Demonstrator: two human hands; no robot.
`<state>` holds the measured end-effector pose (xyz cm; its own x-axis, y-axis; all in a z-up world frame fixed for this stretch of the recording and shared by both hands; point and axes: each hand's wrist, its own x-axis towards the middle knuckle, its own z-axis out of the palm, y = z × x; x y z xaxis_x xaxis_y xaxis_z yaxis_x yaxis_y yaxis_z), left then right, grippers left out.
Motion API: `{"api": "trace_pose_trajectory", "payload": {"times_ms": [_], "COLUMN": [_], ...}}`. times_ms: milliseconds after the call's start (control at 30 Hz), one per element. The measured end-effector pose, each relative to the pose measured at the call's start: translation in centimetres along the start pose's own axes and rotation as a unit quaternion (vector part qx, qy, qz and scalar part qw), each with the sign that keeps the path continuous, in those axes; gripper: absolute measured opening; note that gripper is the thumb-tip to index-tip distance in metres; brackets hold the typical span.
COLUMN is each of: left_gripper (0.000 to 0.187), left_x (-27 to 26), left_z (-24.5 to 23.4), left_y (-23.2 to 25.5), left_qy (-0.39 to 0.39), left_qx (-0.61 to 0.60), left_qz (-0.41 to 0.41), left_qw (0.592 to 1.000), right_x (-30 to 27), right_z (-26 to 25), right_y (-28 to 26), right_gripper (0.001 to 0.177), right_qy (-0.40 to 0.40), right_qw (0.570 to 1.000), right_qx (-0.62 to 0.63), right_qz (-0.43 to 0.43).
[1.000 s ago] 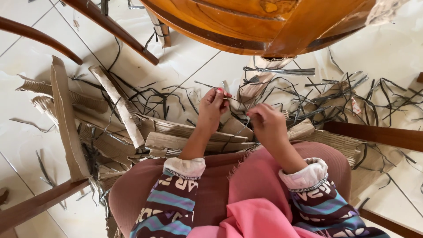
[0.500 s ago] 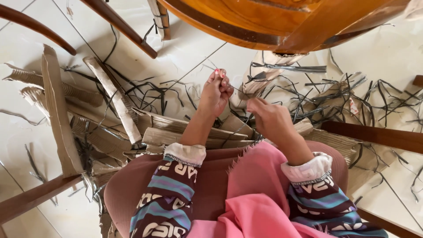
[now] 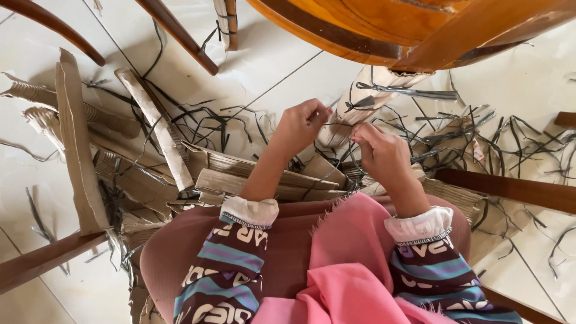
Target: Wrapping a wooden chair leg with cardboard and securing it with plastic strips
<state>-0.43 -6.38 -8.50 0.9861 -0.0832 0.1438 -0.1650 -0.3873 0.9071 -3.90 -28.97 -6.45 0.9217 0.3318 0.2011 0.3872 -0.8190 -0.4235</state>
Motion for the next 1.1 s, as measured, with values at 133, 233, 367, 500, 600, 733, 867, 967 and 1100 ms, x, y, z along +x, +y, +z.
{"api": "trace_pose_trajectory", "payload": {"times_ms": [133,233,367,500,600,733,867,967,1100], "left_gripper": [0.018,0.015,0.012,0.016,0.020,0.018,0.015,0.014,0.016], "left_x": [-0.4,0.1,-0.1,-0.4,-0.1,0.4,0.2,0.1,-0.1], "left_z": [-1.4,-1.4,-0.1,1.0,1.4,1.3,1.2,1.1,1.7], "left_y": [0.6,0.4,-1.1,-1.1,-2.8,-2.6,-1.4,-0.9,-1.5], "left_qy": [-0.065,-0.086,-0.121,-0.105,-0.098,-0.087,-0.090,-0.088,-0.098], "left_qx": [-0.059,-0.096,-0.195,-0.291,-0.234,-0.191,-0.253,-0.255,-0.305], "left_qz": [-0.033,-0.054,-0.142,-0.234,-0.141,-0.093,-0.132,-0.144,-0.185], "left_qw": [0.996,0.990,0.963,0.922,0.957,0.973,0.954,0.952,0.929], "right_x": [0.2,0.0,0.2,0.6,0.8,1.1,0.9,0.8,0.6], "right_z": [-1.2,-1.3,-1.5,-1.6,-1.9,-1.8,-1.3,-1.3,-1.5], "right_y": [-1.7,-1.8,-2.6,-3.2,-3.1,-3.0,-2.8,-3.2,-4.3], "right_gripper": [0.007,0.006,0.008,0.012,0.015,0.015,0.017,0.017,0.017], "right_qy": [0.010,0.006,-0.001,0.014,0.011,0.015,0.025,0.032,0.036], "right_qw": [1.000,1.000,0.997,0.988,0.983,0.976,0.965,0.961,0.960], "right_qx": [0.023,0.025,0.074,0.153,0.185,0.214,0.261,0.275,0.277], "right_qz": [-0.009,-0.003,0.009,-0.003,-0.011,-0.023,-0.018,-0.025,-0.031]}}
